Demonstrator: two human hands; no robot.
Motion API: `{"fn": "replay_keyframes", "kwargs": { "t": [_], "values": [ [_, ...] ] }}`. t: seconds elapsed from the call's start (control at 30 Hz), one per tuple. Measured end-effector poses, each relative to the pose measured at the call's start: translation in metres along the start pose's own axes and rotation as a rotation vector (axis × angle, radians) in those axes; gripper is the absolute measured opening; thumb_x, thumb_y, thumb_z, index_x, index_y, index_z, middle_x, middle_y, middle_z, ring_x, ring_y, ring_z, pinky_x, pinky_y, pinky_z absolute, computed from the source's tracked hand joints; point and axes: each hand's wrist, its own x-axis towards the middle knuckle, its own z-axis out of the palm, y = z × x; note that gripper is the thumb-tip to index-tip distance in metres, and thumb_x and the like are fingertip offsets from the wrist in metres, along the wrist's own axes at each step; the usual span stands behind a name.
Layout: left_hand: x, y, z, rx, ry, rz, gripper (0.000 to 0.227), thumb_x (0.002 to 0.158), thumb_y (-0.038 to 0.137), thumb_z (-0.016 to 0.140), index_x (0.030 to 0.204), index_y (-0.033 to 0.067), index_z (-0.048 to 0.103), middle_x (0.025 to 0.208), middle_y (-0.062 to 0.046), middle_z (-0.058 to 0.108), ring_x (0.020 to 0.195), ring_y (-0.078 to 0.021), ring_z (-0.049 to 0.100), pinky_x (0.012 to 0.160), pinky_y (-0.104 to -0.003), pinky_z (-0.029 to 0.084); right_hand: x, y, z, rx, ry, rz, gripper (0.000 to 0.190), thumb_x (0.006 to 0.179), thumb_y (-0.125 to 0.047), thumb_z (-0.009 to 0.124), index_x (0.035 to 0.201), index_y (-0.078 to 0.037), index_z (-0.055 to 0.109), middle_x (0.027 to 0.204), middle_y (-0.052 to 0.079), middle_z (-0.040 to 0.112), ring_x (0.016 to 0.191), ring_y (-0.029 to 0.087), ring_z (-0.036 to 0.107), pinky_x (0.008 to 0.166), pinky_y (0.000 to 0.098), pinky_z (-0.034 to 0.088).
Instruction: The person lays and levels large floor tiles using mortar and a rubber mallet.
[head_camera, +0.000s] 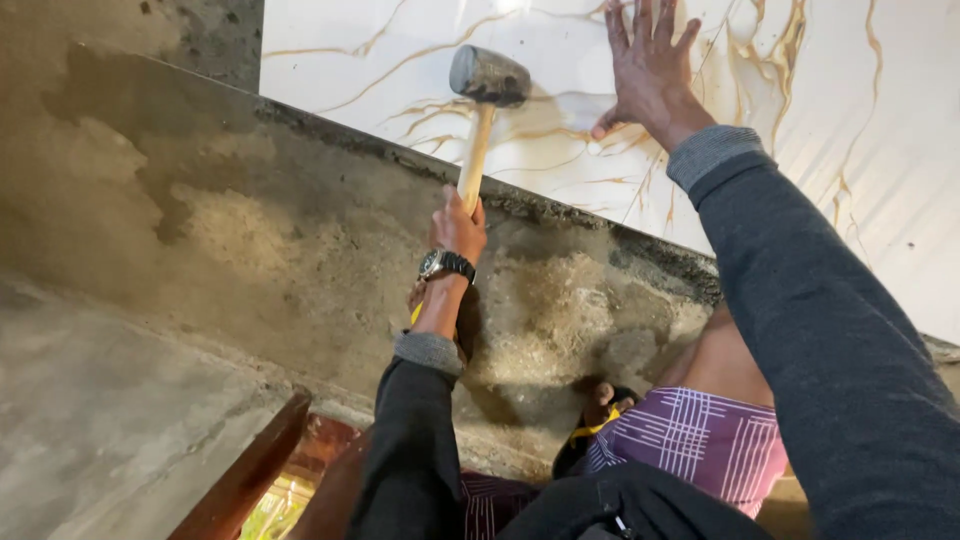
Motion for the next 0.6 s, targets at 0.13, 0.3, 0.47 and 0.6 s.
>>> {"fn": "replay_keyframes", "kwargs": {
  "t": [0.13,0.3,0.47,0.6],
  "values": [
    [0.004,0.002,0.003,-0.088,0.037,0.026,0.035,0.1,0.036,0.058,0.112,0.006,0.044,0.078,-0.029,0.067,0.065,-0.0531,0.064,0.051,-0.062,0.048,0.001,-0.001,-0.02,0.057,-0.114,0.032,0.167,0.042,-0.073,0.084,0.165,-0.009,-0.01,0.166,0.024,-0.013,0.149,0.053,-0.008,0.114,0.0799,0.016],
    [0.005,-0.01,0.015,-0.09,0.059,0.064,0.032,0.101,0.032,0.061,0.108,0.0052,0.045,0.082,-0.028,0.069,0.066,-0.0504,0.068,0.051,-0.06,0.052,0.009,0.004,0.019,0.037,-0.049,0.031,0.17,0.037,-0.076,0.083,0.164,-0.006,-0.005,0.166,0.029,-0.004,0.149,0.055,-0.001,0.111,0.0811,0.019],
    [0.006,-0.002,0.004,-0.112,-0.002,0.017,0.032,0.103,0.032,0.06,0.108,0.0036,0.045,0.077,-0.023,0.064,0.06,-0.045,0.064,0.047,-0.056,0.047,0.006,0.003,0.017,-0.04,-0.005,0.043,0.175,0.038,-0.082,0.086,0.165,-0.006,-0.01,0.162,0.03,-0.018,0.15,0.057,-0.001,0.113,0.0759,0.024],
    [0.015,-0.017,0.023,-0.077,0.118,0.084,0.032,0.1,0.032,0.063,0.101,0.0052,0.045,0.074,-0.019,0.064,0.056,-0.0394,0.065,0.044,-0.053,0.049,-0.002,0.0,-0.004,0.019,-0.124,0.055,0.172,0.047,-0.077,0.089,0.163,-0.006,-0.017,0.159,0.029,-0.029,0.15,0.055,-0.012,0.115,0.0746,0.019]
  ]
}}
